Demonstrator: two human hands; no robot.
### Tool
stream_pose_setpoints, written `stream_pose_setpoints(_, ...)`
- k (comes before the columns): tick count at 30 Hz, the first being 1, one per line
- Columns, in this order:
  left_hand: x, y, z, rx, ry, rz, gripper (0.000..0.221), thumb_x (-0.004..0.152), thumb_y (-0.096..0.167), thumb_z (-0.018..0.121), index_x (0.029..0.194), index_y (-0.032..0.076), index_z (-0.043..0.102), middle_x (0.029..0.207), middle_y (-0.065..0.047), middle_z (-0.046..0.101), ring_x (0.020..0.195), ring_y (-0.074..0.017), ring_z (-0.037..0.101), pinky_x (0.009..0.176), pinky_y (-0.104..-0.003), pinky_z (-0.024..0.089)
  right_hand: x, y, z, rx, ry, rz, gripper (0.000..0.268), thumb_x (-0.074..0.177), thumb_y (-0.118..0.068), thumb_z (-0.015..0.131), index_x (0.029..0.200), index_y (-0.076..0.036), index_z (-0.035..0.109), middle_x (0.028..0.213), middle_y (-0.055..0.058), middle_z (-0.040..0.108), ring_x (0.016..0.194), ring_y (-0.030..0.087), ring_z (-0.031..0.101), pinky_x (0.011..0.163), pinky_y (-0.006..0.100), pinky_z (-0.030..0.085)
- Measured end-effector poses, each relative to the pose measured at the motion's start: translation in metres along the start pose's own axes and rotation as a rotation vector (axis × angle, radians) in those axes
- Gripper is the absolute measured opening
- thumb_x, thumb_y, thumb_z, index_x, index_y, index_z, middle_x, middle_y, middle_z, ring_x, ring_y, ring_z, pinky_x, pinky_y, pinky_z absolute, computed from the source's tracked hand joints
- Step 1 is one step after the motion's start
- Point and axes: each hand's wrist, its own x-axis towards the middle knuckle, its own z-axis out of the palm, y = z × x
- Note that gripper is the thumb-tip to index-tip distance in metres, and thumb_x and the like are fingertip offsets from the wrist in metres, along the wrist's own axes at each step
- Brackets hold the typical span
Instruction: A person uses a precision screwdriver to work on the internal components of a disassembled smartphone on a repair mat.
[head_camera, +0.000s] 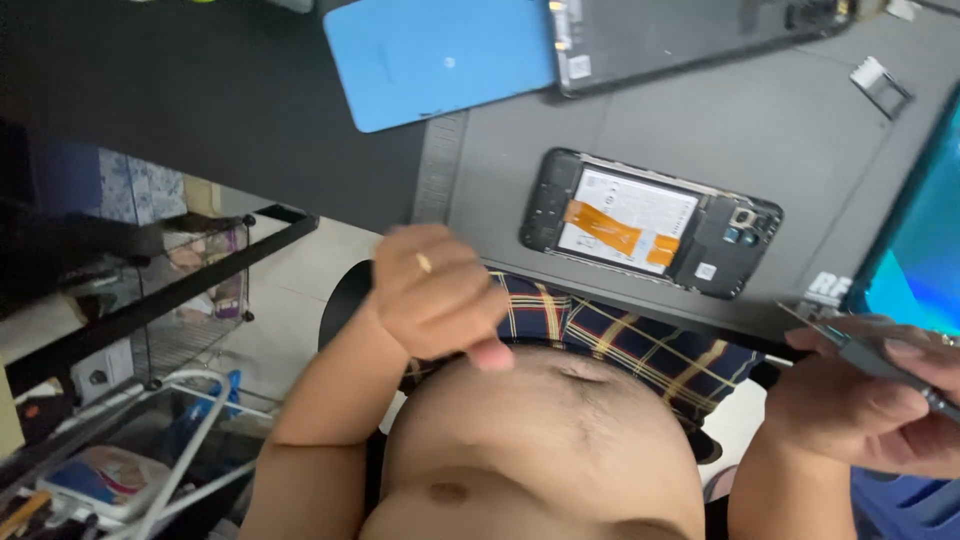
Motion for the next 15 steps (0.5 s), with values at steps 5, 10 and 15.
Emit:
stream_pose_setpoints(5, -0.011, -0.017, -0.009, 0.092, 0.145, -0.056, 0.061, 0.117, 0.042, 0.032, 0.070, 0.008, 0.055, 0.061, -0.004, 0.045, 0.047, -0.0171, 0.043, 0.045, -0.029, 0.033, 0.027, -0.047, 0.040, -0.097, -0.154, 0.141, 0.052, 0.123, -0.037, 0.058, 0.119, 0.015, 0.053, 0.082, 0.030, 0.058, 0.076, 0.046, 0.074, 0.068, 0.047, 0.052)
stream_pose_setpoints(10, -0.007, -0.018, 0.003, 0.236, 0.138, 0.001, 0.055, 0.115, 0.041, 0.038, 0.067, 0.016, 0.050, 0.064, 0.002, 0.040, 0.057, -0.0140, 0.040, 0.051, -0.022, 0.030, 0.062, -0.081, 0.094, -0.071, -0.502, 0.071, 0.032, 0.109, -0.006, 0.067, 0.115, 0.025, 0.068, 0.096, 0.033, 0.075, 0.085, 0.041, 0.079, 0.076, 0.040, 0.056)
stream_pose_setpoints(15, -0.003, -0.020, -0.001, 0.219, 0.122, -0.038, 0.051, 0.114, 0.038, 0.039, 0.069, 0.016, 0.051, 0.065, 0.001, 0.035, 0.056, -0.0142, 0.032, 0.051, -0.023, 0.027, 0.067, -0.083, 0.117, -0.085, -0.596, 0.049, 0.032, 0.109, -0.008, 0.068, 0.113, 0.024, 0.071, 0.102, 0.033, 0.075, 0.083, 0.038, 0.074, 0.075, 0.041, 0.055)
